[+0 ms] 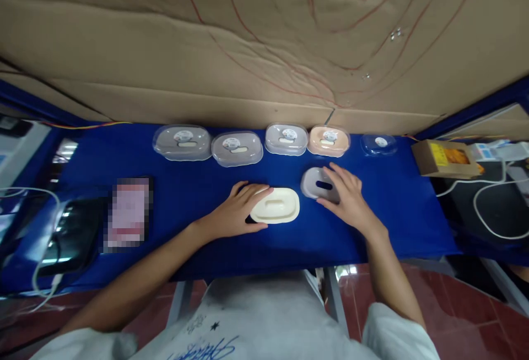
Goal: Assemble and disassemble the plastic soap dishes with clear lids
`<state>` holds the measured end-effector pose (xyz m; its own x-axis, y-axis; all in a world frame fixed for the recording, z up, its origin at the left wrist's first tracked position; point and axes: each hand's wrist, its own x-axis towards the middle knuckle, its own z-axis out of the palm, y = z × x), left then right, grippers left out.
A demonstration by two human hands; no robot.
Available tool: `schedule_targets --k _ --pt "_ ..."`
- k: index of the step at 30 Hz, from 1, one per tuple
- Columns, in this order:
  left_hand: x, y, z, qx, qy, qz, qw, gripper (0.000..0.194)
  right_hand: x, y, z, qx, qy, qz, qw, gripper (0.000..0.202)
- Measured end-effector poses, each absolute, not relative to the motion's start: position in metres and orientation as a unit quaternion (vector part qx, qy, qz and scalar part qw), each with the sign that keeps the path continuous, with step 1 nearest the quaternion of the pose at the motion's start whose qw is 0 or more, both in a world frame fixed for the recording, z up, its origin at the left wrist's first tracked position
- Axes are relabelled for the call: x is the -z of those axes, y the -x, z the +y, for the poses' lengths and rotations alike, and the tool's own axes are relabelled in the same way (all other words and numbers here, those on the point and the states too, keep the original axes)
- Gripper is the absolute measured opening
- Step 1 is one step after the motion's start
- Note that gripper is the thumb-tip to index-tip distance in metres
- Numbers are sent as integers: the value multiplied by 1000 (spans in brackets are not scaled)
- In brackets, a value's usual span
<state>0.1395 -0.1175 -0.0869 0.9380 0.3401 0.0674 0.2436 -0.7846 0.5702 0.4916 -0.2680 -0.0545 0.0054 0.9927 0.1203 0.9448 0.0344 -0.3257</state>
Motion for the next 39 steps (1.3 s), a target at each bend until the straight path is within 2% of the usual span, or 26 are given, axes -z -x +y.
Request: schedule_targets --k 2,4,7,11,16,22,25,35,39 --pt "86 -139 -115 -85 -938 158 297 92 61 -489 -254 -57 704 -690 155 93" --pt "85 -140 -114 -89 -939 157 293 94 67 -488 -242 -89 692 -697 163 92" --pt "83 -141 -113 -100 -940 165 280 99 69 -482 -226 -111 654 -720 203 85" --pt "85 -142 -109 -115 -938 191 266 112 67 -456 -216 -81 620 -732 270 87" --pt "92 -139 -100 -120 -927 237 264 127 79 -424 -210 -85 557 -783 264 87" --pt "87 -133 -91 -105 -918 256 284 134 107 -417 -204 -123 553 -708 422 84" --pt "87 -131 -92 -100 -918 252 291 135 112 -419 -208 -163 530 -694 458 80" --pt "96 -131 -101 -142 -906 223 330 137 93 -405 -214 -143 492 -784 351 89" --pt "101 -131 -99 -172 -897 204 352 143 93 -403 -213 -139 496 -797 316 90"
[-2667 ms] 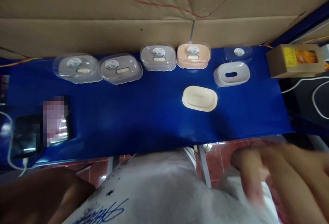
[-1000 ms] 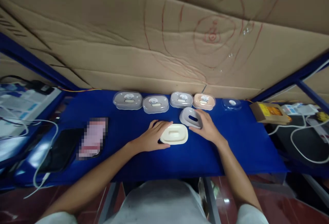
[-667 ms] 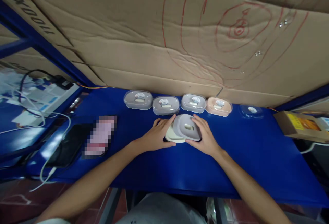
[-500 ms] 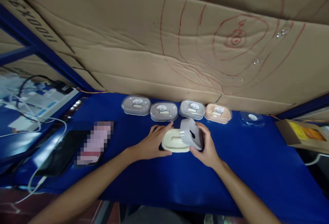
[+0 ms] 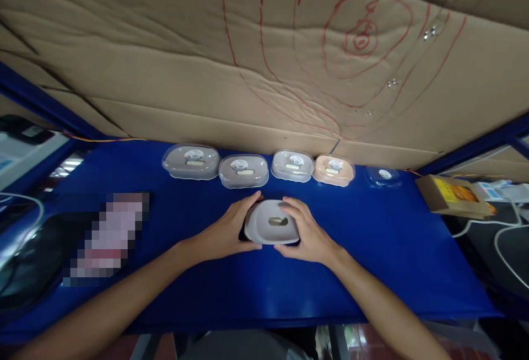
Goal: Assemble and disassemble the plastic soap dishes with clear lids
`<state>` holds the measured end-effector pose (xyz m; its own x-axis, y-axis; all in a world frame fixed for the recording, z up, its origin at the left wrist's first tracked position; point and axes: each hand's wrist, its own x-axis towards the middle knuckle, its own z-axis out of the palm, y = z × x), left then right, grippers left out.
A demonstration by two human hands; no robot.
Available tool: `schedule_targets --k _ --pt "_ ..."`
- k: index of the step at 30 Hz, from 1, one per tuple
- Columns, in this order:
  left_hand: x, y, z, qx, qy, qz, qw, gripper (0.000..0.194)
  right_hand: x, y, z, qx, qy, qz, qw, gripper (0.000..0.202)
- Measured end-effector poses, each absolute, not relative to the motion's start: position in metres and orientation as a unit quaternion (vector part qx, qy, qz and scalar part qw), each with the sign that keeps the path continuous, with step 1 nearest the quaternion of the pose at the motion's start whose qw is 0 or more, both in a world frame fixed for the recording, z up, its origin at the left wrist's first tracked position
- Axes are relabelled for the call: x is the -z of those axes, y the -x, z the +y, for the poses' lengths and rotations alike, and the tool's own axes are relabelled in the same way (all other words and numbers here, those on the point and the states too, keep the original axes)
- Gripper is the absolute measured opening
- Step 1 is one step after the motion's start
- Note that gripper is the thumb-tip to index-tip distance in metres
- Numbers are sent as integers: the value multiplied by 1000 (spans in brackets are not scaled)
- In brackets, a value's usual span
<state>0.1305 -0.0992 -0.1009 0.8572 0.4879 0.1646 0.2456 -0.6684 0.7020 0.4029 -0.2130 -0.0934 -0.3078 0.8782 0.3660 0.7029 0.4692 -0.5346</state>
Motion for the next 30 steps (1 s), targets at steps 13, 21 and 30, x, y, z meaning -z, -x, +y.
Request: schedule_targets --k 13,21,30 --pt "109 -129 -95 -167 -875 177 418 141 90 -396 -212 -80 487 -839 228 87" --pt "94 -128 -96 -135 -876 186 424 126 87 -390 -216 -81 499 -835 218 90" --pt "89 -131 -96 -120 -890 191 397 118 93 -396 -218 -103 509 -818 248 96"
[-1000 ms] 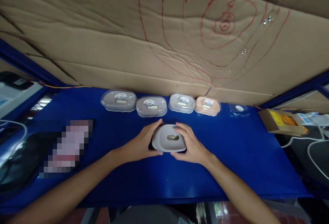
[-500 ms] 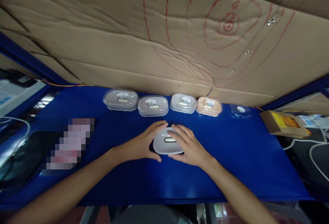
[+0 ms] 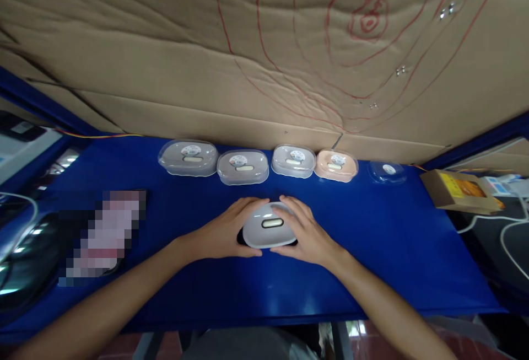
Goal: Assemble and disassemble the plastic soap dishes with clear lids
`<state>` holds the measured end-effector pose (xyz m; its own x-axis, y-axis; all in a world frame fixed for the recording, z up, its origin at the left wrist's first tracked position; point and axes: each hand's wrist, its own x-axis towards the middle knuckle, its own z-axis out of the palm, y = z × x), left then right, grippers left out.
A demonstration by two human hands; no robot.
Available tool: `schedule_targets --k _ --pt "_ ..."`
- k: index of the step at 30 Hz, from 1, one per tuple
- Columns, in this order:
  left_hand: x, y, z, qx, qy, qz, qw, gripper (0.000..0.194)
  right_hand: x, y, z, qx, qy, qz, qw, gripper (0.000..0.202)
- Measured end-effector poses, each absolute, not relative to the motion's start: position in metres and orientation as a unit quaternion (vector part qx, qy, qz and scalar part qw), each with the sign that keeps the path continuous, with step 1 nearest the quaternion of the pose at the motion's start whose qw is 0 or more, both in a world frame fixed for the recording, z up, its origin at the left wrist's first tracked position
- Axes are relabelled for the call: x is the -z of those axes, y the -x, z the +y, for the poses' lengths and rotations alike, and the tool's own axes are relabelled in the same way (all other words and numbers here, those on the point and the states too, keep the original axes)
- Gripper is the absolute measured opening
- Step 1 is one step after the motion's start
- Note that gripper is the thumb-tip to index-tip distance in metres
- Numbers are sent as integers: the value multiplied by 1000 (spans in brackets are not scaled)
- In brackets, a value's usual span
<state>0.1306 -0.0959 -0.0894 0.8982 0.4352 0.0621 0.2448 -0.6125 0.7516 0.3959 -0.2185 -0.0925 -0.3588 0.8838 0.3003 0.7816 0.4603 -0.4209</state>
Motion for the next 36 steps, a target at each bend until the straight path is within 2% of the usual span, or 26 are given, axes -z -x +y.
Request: schedule_targets --k 6,13,21,31,36 --pt "85 -130 -96 -109 -893 181 397 116 94 -400 -220 -169 511 -811 229 111" --pt "86 -131 -98 -104 -898 175 390 117 96 -406 -220 -156 504 -818 229 122" --pt "92 -129 -98 -113 -901 155 389 126 96 -408 -222 -147 503 -822 225 120" --pt "91 -129 -99 -110 -904 151 386 127 95 -405 -221 -108 473 -835 259 104" --pt "87 -129 -98 -100 -889 160 418 127 94 -406 -224 -140 475 -827 266 100"
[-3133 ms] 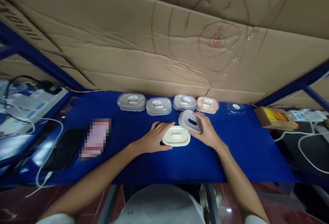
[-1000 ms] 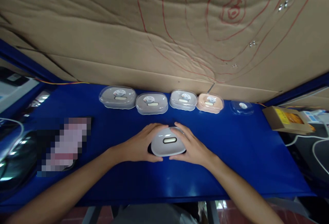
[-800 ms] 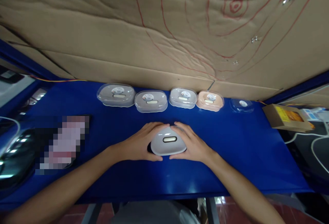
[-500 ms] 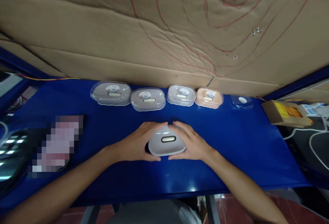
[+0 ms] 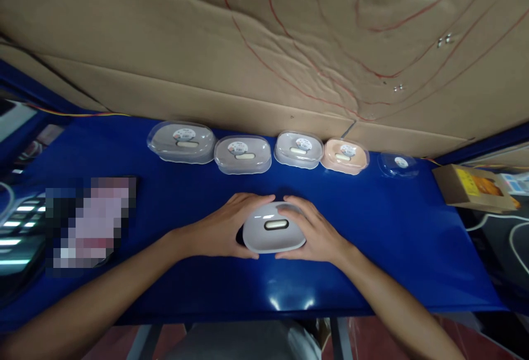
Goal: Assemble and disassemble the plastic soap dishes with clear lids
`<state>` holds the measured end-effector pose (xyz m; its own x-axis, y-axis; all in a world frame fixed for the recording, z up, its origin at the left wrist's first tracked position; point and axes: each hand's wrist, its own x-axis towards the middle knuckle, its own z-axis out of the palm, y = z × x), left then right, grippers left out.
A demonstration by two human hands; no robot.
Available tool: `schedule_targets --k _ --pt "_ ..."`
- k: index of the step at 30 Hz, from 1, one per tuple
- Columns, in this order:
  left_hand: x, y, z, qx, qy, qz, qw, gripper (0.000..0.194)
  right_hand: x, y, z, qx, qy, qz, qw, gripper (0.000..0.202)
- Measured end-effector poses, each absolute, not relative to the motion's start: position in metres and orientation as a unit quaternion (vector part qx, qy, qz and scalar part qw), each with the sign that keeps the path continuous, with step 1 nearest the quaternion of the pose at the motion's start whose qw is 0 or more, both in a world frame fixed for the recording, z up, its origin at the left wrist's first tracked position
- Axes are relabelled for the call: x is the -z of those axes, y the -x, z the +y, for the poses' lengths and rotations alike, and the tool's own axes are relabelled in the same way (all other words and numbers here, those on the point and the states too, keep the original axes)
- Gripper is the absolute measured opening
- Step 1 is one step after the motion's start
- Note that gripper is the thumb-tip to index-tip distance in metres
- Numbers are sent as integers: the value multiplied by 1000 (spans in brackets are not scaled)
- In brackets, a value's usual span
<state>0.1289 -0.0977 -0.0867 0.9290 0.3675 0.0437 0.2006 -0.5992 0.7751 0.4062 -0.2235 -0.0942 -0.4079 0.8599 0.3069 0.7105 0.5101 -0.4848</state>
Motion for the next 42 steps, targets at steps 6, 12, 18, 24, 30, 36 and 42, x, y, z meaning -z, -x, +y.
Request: schedule_targets --k 6,12,18,24,30,36,42 --pt "76 -127 -93 -76 -873 157 456 128 94 -408 -225 -173 486 -823 237 105" --pt "79 -129 -93 -83 -887 134 433 121 88 -404 -225 -133 490 -836 208 109" --pt "79 -130 -98 -83 -905 135 396 124 78 -397 -224 -103 493 -848 167 111" --pt "80 -128 -100 -91 -902 140 398 131 82 -398 -223 -94 477 -848 209 105" --pt "85 -128 -99 -98 -896 147 408 135 82 -408 -224 -128 484 -837 221 104" --pt "86 -129 -100 -107 -897 147 403 138 79 -412 -223 -137 476 -843 211 100" --pt "91 -129 -97 -118 -901 123 399 136 75 -407 -224 -102 470 -853 206 99"
